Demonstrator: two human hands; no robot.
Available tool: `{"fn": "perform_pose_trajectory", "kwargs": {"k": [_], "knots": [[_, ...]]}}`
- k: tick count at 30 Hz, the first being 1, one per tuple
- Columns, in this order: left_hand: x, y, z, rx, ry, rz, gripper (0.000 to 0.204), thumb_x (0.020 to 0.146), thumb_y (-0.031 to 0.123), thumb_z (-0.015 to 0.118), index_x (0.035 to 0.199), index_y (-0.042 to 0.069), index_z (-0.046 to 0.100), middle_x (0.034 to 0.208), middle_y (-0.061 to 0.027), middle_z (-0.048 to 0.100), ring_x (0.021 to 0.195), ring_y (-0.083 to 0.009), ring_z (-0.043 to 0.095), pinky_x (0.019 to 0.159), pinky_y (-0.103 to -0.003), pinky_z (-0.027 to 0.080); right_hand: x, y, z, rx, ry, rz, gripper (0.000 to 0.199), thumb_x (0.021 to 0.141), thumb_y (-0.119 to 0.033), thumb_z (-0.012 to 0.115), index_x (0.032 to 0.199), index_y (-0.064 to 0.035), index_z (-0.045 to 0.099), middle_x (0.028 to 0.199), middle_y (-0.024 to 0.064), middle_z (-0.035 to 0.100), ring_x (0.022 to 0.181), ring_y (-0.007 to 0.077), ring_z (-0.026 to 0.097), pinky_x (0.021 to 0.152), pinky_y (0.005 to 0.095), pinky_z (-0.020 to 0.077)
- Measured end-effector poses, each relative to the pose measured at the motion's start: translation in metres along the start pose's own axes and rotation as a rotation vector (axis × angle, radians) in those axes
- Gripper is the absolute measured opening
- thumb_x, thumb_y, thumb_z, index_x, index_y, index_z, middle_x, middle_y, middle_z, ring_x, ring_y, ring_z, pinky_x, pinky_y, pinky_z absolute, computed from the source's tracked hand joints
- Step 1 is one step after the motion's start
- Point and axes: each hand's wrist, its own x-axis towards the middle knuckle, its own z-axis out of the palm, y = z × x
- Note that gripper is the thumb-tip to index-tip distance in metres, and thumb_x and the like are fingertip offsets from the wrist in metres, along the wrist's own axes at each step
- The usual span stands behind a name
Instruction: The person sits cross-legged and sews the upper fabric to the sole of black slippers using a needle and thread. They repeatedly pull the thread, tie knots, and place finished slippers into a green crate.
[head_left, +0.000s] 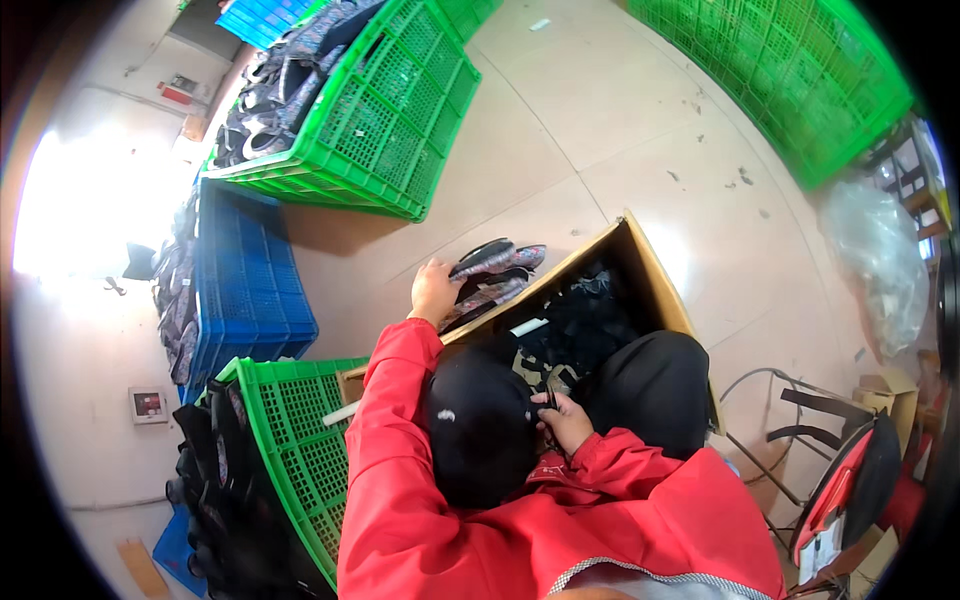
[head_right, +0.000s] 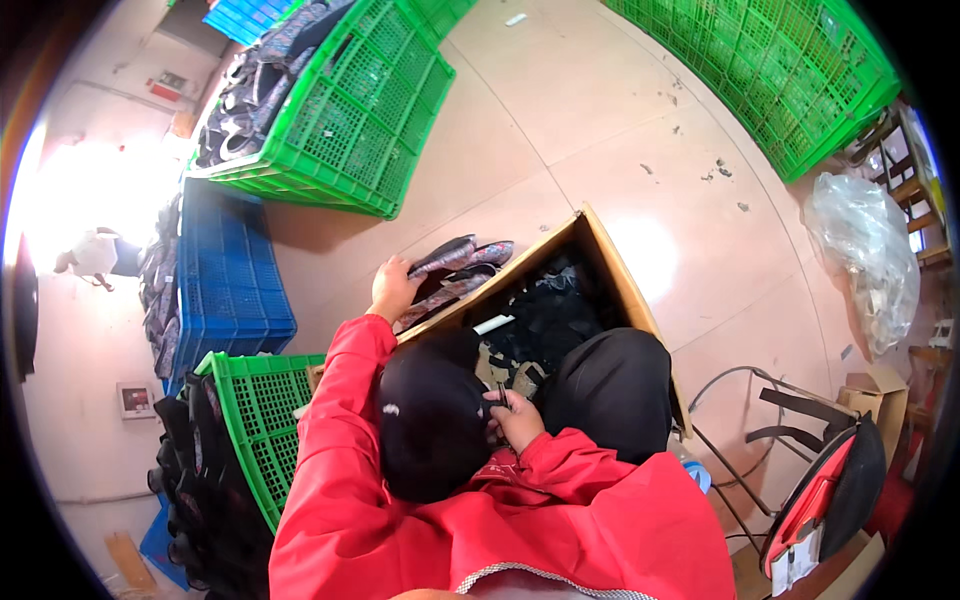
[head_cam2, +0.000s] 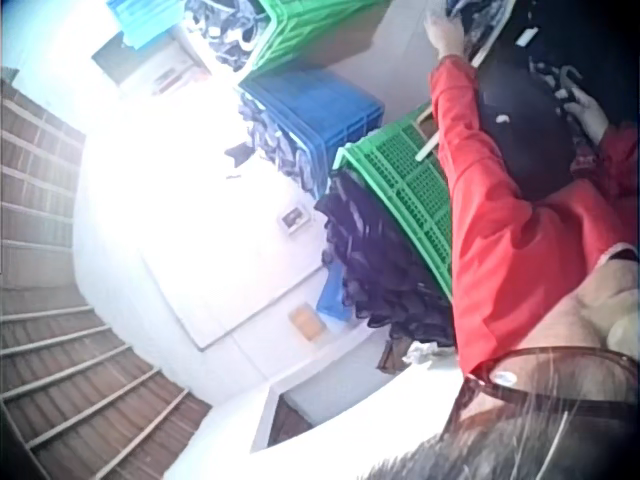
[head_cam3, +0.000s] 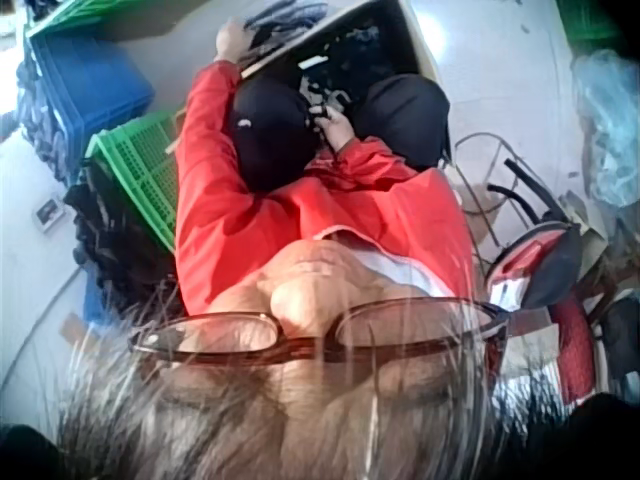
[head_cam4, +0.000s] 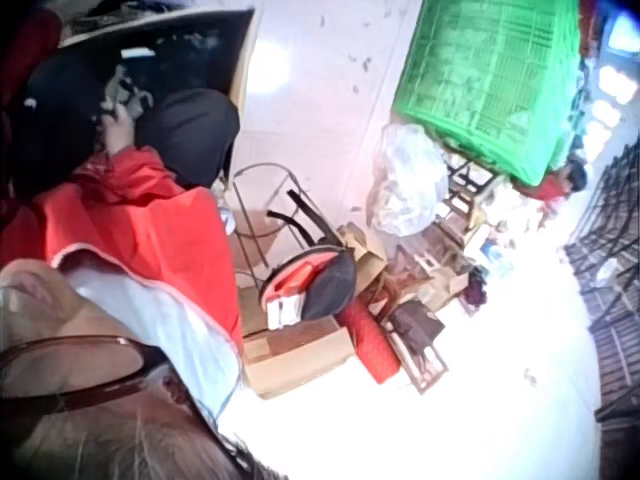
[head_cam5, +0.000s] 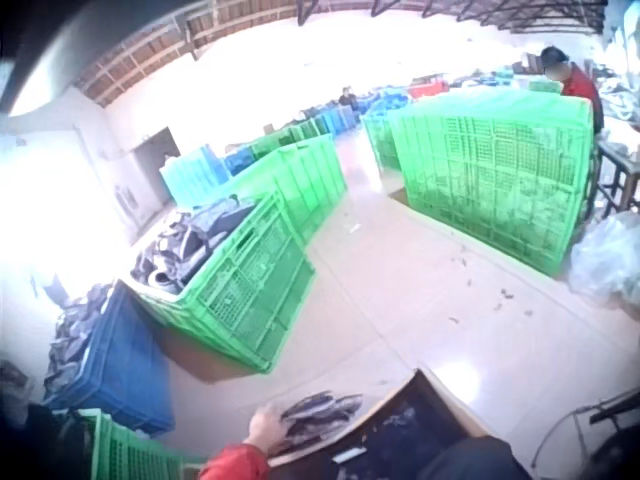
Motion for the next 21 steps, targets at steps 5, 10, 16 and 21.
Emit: {"fn": "perform_pose_trajectory", "kwargs": {"k": [5,10,16,21], "knots": [[-0.043,-0.013,-0.08,-0.698,0.252,-0.384,0.016,0.087,0.017,0.069,0.099,0.006,0.068,0.092,-0.0061,0.066,0.083,-0.0244,0.064,0.073,-0.037,0.052,-0.012,0.005,0.002,-0.141,-0.079,-0.075,0.031,0.094,-0.009,0.055,0.124,-0.0083,0.06,0.09,0.0028,0.068,0.06,0.0078,0.056,0.05,0.0227,0.0424],[-0.116,0.02,-0.161,-1.824,0.362,-0.496,0.024,0.092,0.009,0.064,0.115,0.008,0.059,0.107,-0.0048,0.064,0.09,-0.0191,0.061,0.076,-0.032,0.052,-0.029,0.001,-0.005,-0.165,-0.097,-0.255,0.027,0.094,-0.01,0.058,0.121,-0.0081,0.064,0.083,0.0008,0.067,0.054,0.0058,0.049,0.049,0.0221,0.0394],[-0.267,0.084,-0.184,-2.39,0.262,-0.725,0.022,0.092,0.004,0.061,0.113,-0.002,0.056,0.109,-0.0132,0.062,0.103,-0.0301,0.06,0.091,-0.043,0.056,-0.068,-0.016,0.016,-0.289,-0.239,-0.496,0.036,0.093,-0.011,0.063,0.129,-0.0072,0.06,0.087,-0.0004,0.068,0.061,0.0043,0.051,0.052,0.0198,0.0392],[-0.365,0.133,-0.147,-2.571,0.045,-0.969,0.028,0.096,0.008,0.057,0.122,-0.002,0.052,0.122,-0.0155,0.06,0.113,-0.0306,0.059,0.101,-0.042,0.052,-0.098,-0.017,0.046,-0.045,-0.34,-0.388,0.024,0.091,-0.016,0.069,0.11,-0.0075,0.056,0.08,0.002,0.062,0.056,0.0046,0.047,0.047,0.0186,0.0318]]}}
